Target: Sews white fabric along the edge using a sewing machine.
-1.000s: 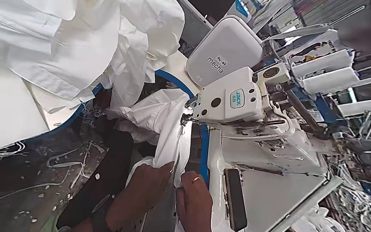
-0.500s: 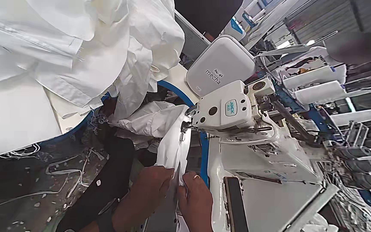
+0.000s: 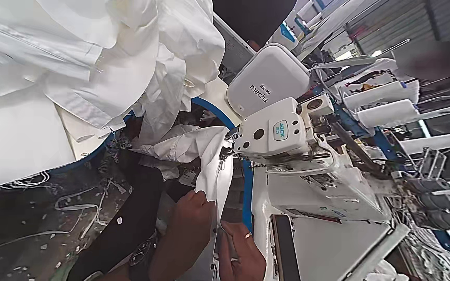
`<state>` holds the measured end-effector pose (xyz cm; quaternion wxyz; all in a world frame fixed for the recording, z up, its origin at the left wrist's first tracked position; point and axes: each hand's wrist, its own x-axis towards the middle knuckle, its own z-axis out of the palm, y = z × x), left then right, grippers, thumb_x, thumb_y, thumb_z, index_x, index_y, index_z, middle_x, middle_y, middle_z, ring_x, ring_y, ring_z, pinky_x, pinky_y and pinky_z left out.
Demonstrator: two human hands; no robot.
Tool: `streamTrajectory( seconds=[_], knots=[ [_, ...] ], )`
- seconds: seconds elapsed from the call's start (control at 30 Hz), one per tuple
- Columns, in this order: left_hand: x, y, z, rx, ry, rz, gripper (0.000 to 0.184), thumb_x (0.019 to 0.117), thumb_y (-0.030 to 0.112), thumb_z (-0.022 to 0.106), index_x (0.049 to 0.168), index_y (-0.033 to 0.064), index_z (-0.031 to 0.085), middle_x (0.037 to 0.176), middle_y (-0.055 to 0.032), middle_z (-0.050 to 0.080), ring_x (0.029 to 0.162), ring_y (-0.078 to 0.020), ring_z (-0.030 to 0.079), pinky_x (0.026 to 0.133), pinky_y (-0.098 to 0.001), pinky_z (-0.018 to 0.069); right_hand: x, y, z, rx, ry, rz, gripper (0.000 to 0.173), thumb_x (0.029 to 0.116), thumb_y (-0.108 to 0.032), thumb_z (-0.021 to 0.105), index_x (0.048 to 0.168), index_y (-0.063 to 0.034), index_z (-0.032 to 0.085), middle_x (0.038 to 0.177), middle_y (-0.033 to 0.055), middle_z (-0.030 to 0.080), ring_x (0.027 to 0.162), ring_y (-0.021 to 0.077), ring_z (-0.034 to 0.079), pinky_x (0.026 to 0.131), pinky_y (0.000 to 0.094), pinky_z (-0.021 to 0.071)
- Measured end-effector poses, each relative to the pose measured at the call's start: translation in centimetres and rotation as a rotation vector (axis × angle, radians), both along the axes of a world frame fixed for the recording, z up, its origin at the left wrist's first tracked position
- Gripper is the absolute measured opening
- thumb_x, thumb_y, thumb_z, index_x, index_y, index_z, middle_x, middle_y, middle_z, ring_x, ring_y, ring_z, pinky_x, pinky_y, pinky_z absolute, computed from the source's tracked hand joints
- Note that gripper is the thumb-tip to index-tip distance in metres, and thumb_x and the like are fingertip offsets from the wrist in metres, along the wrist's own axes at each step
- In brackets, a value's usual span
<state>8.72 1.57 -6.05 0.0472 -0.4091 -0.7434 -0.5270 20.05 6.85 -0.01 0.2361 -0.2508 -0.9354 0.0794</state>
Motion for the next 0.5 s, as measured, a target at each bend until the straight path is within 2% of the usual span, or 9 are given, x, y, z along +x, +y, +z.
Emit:
streamTrajectory(
  seconds=[0.13,0.2,0.27,0.37,0.43,0.5],
  knots=[
    [0.6,-1.2,0.4,-0.064,0.052,-0.058,0.022,0.0851,0.015,0.056,0.076,0.009,0.075,0.062,-0.0029,0.056,0.057,-0.0194,0.059,0.047,-0.0297,0.0456,-0.3,0.4,-1.1,0.072,0.106,-0.003,0.016,0.0869,-0.011,0.064,0.088,-0.0024,0.077,0.079,0.0089,0.067,0.079,0.0062,0.064,0.075,0.0105,0.0495],
    [0.7,-0.7,-0.6,-0.002,0.046,-0.067,0.022,0.0883,0.012,0.056,0.079,0.0082,0.075,0.064,-0.0036,0.056,0.058,-0.0192,0.058,0.049,-0.0279,0.0459,-0.7,1.0,-2.0,0.12,0.158,0.024,0.015,0.0871,-0.013,0.064,0.087,-0.0063,0.077,0.08,0.007,0.061,0.08,0.004,0.06,0.075,0.0076,0.0464],
    [0.4,0.1,-2.2,0.11,-0.003,-0.056,0.021,0.0893,0.011,0.058,0.08,0.0074,0.076,0.065,-0.0037,0.057,0.062,-0.0171,0.057,0.056,-0.0247,0.046,-1.2,1.6,-2.9,0.192,0.161,0.035,0.015,0.0904,-0.018,0.064,0.088,-0.0109,0.077,0.088,0.0087,0.058,0.087,0.0056,0.056,0.079,0.0083,0.0428],
    [-0.6,1.1,-2.8,0.217,-0.103,-0.069,0.013,0.0816,0.008,0.065,0.077,0.0056,0.077,0.065,-0.0042,0.059,0.067,-0.0151,0.056,0.063,-0.0214,0.0443,-2.3,2.8,-3.7,0.283,0.159,0.038,0.015,0.0922,-0.018,0.065,0.086,-0.0118,0.077,0.096,0.0141,0.06,0.094,0.0119,0.057,0.085,0.0127,0.043],
    [-1.1,2.0,-3.0,0.26,-0.126,-0.098,0.01,0.0789,0.006,0.067,0.073,0.0054,0.074,0.064,-0.0042,0.056,0.068,-0.0148,0.054,0.064,-0.0212,0.0429,-2.9,3.6,-4.0,0.302,0.183,0.047,0.014,0.0913,-0.017,0.066,0.084,-0.0104,0.076,0.092,0.0128,0.066,0.093,0.0136,0.062,0.085,0.0145,0.0467],
    [-1.9,3.1,-3.0,0.299,-0.105,-0.121,0.01,0.0781,0.004,0.067,0.069,0.0038,0.071,0.061,-0.0048,0.054,0.065,-0.0158,0.053,0.063,-0.0227,0.0422,-3.4,4.2,-4.5,0.298,0.226,0.062,0.015,0.0922,-0.015,0.065,0.082,-0.0098,0.075,0.088,0.0088,0.071,0.09,0.0107,0.067,0.083,0.0133,0.0506]
  ],
)
